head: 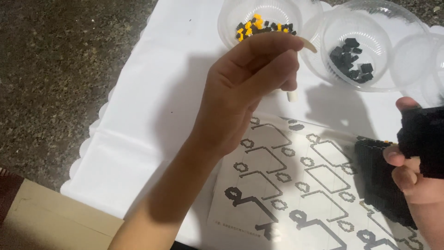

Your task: The person assembles a black and yellow plastic model using small interlocking bricks. They pick up individual pieces from plastic bowls and attach them to a partially built structure while referencing a printed instruction sheet on the table.

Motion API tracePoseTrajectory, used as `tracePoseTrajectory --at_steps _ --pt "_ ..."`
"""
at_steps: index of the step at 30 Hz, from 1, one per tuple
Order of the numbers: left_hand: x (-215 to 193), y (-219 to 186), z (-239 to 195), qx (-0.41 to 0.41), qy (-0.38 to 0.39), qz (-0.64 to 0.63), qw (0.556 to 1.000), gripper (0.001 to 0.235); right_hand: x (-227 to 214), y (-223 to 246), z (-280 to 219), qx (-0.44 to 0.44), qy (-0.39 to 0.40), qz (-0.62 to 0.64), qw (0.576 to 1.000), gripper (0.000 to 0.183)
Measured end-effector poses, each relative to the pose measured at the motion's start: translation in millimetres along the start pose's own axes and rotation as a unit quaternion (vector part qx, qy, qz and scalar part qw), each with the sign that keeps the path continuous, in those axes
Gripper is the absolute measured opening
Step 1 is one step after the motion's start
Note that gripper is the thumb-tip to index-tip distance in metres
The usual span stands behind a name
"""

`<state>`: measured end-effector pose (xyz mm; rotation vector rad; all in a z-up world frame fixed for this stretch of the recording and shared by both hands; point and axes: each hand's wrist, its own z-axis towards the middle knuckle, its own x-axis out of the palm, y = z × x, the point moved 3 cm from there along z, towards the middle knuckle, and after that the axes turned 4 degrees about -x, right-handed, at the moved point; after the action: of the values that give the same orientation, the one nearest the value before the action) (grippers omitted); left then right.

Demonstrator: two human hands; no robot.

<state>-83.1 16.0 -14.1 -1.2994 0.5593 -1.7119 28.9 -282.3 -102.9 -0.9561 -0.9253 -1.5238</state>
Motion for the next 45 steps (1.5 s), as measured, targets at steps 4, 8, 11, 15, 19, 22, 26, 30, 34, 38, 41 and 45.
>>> tracePoseTrajectory --at_steps 4,8,11,15,19,22,26,30,34,38,41,45 --pt "-1 -1 0 -0.001 -0.003 0.001 1.0 0.012 3 -1 7 0.031 -0.018 -0.036 0.999 0.053" --pt "0 -2 0 -0.006 -0.01 0.009 1.0 0.01 5 -7 20 -0.035 -0.029 -0.096 0.994 0.045" --pt "0 -3 0 -0.016 -0.02 0.012 1.0 0.011 6 -10 18 0.012 -0.027 -0.09 0.995 0.045" --pt "1 -4 0 -0.026 -0.034 0.015 0.999 0.011 1 -10 13 0.03 -0.026 -0.075 0.996 0.045" --pt "2 -6 0 -0.027 -0.033 0.004 0.999 0.009 5 -9 18 0.044 -0.039 -0.042 0.997 0.042" --pt "1 -5 0 -0.026 -0.031 0.003 0.999 0.009 5 -10 20 0.046 -0.036 -0.042 0.997 0.041" --pt "2 -6 -1 -0.027 -0.028 0.011 0.999 0.009 2 -8 13 0.038 -0.042 -0.07 0.996 0.044" --pt "2 -6 0 -0.028 -0.03 0.011 0.999 0.009 -8 1 -3 0.059 -0.04 -0.069 0.995 0.043" --pt "2 -5 0 -0.026 -0.022 0.006 0.999 0.009 -3 -8 12 0.023 -0.043 -0.035 0.998 0.044" --pt "2 -6 0 -0.027 -0.024 0.009 0.999 0.01 -6 -7 10 -0.081 -0.073 -0.162 0.981 0.052" --pt "2 -6 0 -0.031 -0.024 0.01 0.999 0.009 9 -14 33 -0.062 -0.045 -0.124 0.989 0.06" --pt "2 -4 1 -0.021 -0.019 -0.006 1.0 0.01 8 -13 35 -0.046 -0.038 -0.1 0.993 0.063"
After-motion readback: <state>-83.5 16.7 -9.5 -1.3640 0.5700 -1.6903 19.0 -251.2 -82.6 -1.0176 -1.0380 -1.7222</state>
